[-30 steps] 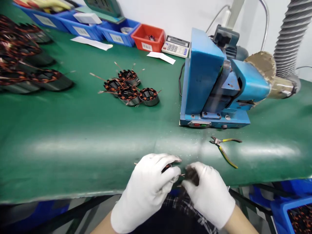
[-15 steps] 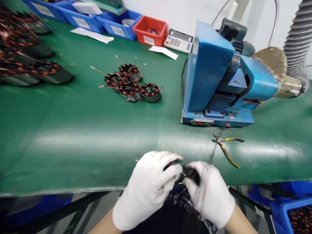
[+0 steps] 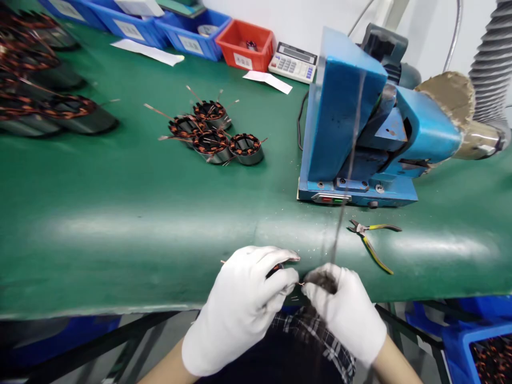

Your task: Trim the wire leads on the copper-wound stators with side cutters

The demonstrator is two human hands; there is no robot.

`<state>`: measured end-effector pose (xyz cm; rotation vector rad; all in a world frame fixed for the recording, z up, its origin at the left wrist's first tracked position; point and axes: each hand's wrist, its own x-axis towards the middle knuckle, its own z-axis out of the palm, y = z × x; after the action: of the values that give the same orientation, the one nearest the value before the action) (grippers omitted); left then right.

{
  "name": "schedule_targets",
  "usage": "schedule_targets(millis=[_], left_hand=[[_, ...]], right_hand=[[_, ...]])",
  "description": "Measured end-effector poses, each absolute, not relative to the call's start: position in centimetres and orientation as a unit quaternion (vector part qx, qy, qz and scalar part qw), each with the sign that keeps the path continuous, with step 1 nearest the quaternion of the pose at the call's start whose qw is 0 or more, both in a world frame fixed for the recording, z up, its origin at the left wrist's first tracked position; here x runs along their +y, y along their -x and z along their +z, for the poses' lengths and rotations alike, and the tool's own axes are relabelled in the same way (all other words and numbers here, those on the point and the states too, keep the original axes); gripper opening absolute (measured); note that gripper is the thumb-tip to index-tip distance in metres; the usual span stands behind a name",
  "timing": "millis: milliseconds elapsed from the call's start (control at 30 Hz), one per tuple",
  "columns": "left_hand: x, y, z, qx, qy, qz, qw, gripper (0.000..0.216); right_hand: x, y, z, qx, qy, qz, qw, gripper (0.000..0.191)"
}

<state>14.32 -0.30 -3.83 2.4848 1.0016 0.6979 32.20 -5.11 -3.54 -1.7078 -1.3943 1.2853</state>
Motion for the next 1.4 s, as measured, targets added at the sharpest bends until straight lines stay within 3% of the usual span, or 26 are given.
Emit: schedule_targets(millis=[67, 133, 200, 267, 333, 433, 500, 633, 733, 800, 900, 1000, 1067, 1200, 1300, 1400], left_hand=[[-0.3, -14.4, -3.9, 0.357, -0.881, 0.249, 0.185, 0.019], [-0.3, -14.4, -3.9, 0.358, -0.882, 0.247, 0.179, 0.02], [-0.3, -14.4, -3.9, 0.357, -0.886, 0.241, 0.17, 0.02], [-0.3, -14.4, -3.9, 0.353, -0.89, 0.238, 0.16, 0.02], [-0.3, -14.4, -3.9, 0.352, -0.892, 0.24, 0.153, 0.02], [-0.4, -14.4, -3.9, 0.36, -0.886, 0.25, 0.151, 0.022], [-0.4, -14.4, -3.9, 0.363, -0.883, 0.25, 0.16, 0.023], [-0.4, -14.4, -4.0, 0.365, -0.879, 0.249, 0.179, 0.018], [-0.4, -14.4, -3.9, 0.367, -0.879, 0.247, 0.179, 0.019], [-0.4, -14.4, -3.8, 0.366, -0.88, 0.246, 0.177, 0.02], [-0.4, -14.3, -3.8, 0.369, -0.881, 0.24, 0.174, 0.022], [-0.5, -14.5, -4.0, 0.372, -0.881, 0.234, 0.176, 0.022], [-0.7, -14.9, -3.9, 0.393, -0.87, 0.24, 0.175, 0.019], [-1.3, -15.1, -3.0, 0.475, -0.827, 0.257, 0.154, 0.027], [-1.4, -14.2, -2.2, 0.428, -0.857, 0.248, 0.147, 0.045], [-1.0, -13.2, -1.9, 0.366, -0.897, 0.195, 0.154, 0.046]], right_hand=[[-5.5, -32.2, -4.1, -0.687, 0.632, 0.231, 0.276, 0.014], [-5.8, -31.5, -4.4, -0.757, 0.584, 0.076, 0.283, 0.018], [-5.9, -30.3, -4.4, -0.707, 0.618, 0.137, 0.317, 0.019], [-5.8, -29.2, -4.0, -0.528, 0.669, 0.385, 0.354, 0.027], [-5.5, -28.9, -3.4, -0.302, 0.621, 0.625, 0.365, 0.033], [-5.4, -29.9, -2.9, -0.209, 0.548, 0.731, 0.349, 0.033], [-5.5, -31.0, -3.1, -0.335, 0.602, 0.649, 0.323, 0.029], [-5.8, -32.2, -4.2, -0.663, 0.634, 0.264, 0.298, 0.01], [-6.0, -31.9, -4.8, -0.794, 0.524, 0.046, 0.304, 0.023], [-5.9, -31.6, -4.9, -0.811, 0.499, -0.021, 0.304, 0.028], [-5.7, -31.9, -4.4, -0.773, 0.538, 0.01, 0.336, 0.02], [-5.8, -33.2, -3.6, -0.62, 0.662, 0.052, 0.418, 0.005], [-6.1, -33.8, -3.2, -0.562, 0.702, 0.088, 0.428, 0.003], [-6.4, -32.9, -3.4, -0.632, 0.652, 0.231, 0.349, 0.02], [-6.1, -31.4, -4.1, -0.71, 0.594, 0.216, 0.31, 0.037], [-5.5, -30.4, -4.6, -0.76, 0.583, 0.162, 0.237, 0.027]])
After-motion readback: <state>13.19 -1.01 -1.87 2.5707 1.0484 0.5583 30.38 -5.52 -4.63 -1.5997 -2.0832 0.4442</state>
